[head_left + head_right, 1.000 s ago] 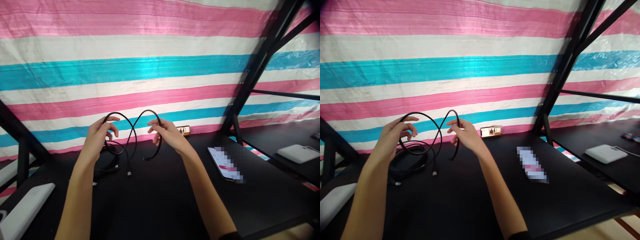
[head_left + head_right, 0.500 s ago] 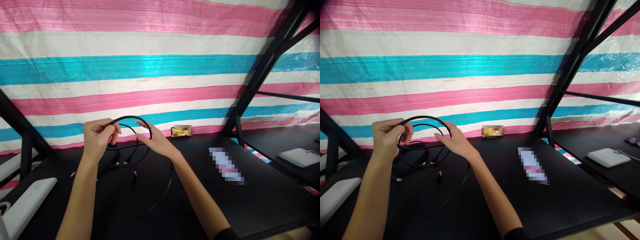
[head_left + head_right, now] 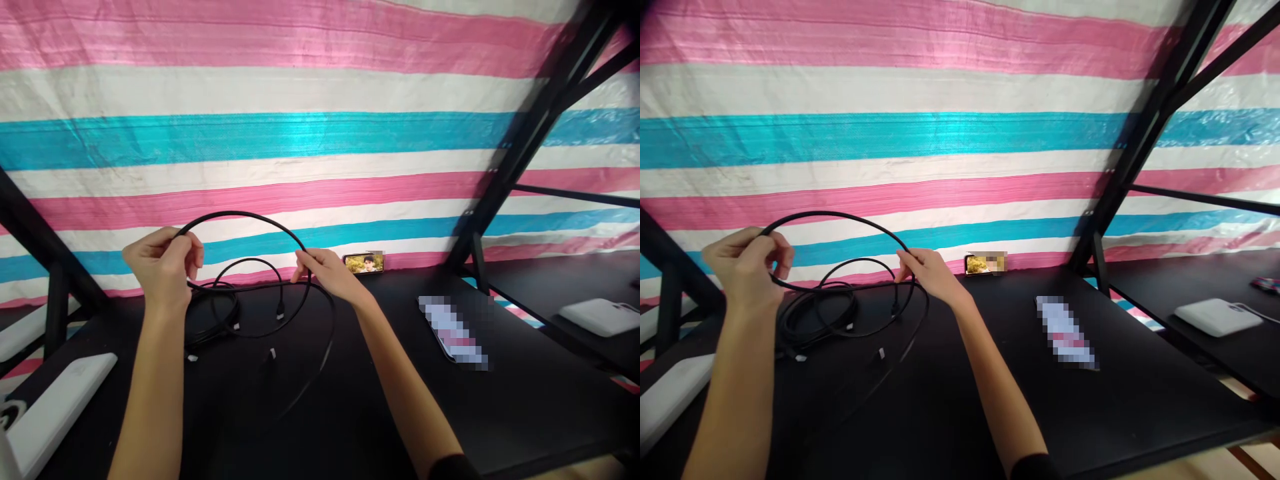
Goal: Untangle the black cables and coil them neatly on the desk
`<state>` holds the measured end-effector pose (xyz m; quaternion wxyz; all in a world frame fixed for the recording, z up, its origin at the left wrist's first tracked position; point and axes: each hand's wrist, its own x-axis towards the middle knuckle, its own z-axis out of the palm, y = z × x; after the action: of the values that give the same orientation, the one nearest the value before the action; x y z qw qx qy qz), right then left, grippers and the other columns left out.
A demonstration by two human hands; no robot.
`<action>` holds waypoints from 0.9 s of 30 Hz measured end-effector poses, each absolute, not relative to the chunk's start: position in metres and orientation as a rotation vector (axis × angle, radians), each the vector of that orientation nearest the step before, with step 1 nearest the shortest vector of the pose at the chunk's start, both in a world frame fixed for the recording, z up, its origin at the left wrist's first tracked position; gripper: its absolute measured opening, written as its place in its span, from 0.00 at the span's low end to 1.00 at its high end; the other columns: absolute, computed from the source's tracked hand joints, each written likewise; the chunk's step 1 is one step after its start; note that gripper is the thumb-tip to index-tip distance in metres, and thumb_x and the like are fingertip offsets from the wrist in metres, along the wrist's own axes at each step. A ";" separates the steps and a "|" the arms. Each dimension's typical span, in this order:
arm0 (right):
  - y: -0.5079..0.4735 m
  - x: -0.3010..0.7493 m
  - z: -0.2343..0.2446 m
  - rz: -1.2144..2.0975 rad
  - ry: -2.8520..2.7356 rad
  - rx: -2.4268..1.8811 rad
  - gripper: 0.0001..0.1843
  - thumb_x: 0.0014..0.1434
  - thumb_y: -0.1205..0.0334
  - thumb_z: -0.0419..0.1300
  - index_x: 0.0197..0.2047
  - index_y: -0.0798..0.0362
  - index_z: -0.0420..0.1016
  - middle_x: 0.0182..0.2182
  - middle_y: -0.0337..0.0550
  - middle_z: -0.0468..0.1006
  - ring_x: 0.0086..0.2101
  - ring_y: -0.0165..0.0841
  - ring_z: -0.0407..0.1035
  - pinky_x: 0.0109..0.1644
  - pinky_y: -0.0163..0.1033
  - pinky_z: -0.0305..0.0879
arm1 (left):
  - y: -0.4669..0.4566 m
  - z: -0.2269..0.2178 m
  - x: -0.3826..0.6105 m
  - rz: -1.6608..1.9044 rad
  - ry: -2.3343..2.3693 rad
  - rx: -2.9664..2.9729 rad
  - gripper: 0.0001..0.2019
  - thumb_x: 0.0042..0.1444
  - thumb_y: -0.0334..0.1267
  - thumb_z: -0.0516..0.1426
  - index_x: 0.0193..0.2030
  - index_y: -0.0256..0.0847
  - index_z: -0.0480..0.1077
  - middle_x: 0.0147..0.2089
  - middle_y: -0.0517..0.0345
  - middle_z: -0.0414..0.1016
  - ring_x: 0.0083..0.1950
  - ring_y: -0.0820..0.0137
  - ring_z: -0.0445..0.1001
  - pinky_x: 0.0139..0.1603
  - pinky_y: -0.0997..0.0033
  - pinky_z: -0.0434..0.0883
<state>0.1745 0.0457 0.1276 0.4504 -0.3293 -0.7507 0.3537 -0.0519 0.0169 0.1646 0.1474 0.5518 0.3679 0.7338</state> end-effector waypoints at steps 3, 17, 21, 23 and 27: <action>0.045 0.176 0.131 0.893 -1.658 -0.758 0.19 0.61 0.49 0.49 0.26 0.54 0.64 0.18 0.38 0.73 0.23 0.28 0.71 0.31 0.33 0.67 | 0.017 0.165 -0.063 1.843 1.071 1.698 0.10 0.45 0.27 0.50 0.20 0.41 0.68 0.12 0.69 0.61 0.12 0.82 0.55 0.14 0.74 0.47; 0.035 0.162 0.138 0.795 -1.076 -0.493 0.22 0.59 0.40 0.48 0.28 0.50 0.57 0.18 0.28 0.53 0.10 0.20 0.50 0.11 0.27 0.54 | 0.033 0.152 -0.050 0.813 1.172 2.090 0.19 0.53 0.49 0.55 0.16 0.41 0.64 0.23 0.57 0.70 0.34 0.66 0.72 0.35 0.72 0.67; 0.029 0.157 0.141 0.791 -1.015 -0.493 0.22 0.58 0.39 0.48 0.28 0.49 0.55 0.18 0.28 0.52 0.10 0.20 0.47 0.10 0.28 0.52 | 0.039 0.149 -0.051 0.768 1.140 2.135 0.20 0.55 0.50 0.52 0.18 0.41 0.66 0.31 0.53 0.75 0.40 0.62 0.73 0.39 0.71 0.67; 0.029 0.159 0.143 0.780 -0.999 -0.515 0.22 0.58 0.38 0.47 0.28 0.49 0.55 0.17 0.28 0.52 0.11 0.20 0.47 0.10 0.28 0.51 | 0.040 0.150 -0.053 0.862 1.160 2.128 0.19 0.56 0.50 0.52 0.20 0.41 0.68 0.31 0.53 0.75 0.40 0.63 0.73 0.42 0.69 0.67; 0.032 0.170 0.146 0.719 -1.042 -0.585 0.23 0.58 0.38 0.46 0.28 0.49 0.59 0.17 0.29 0.51 0.11 0.21 0.46 0.11 0.29 0.49 | 0.042 0.151 -0.059 1.112 1.211 2.081 0.16 0.55 0.48 0.54 0.22 0.41 0.70 0.32 0.54 0.76 0.40 0.65 0.73 0.44 0.72 0.67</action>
<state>0.1698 0.0319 0.1458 0.7667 -0.2692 -0.4797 0.3309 -0.0593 0.0425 0.1506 0.2424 0.7613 0.4430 0.4067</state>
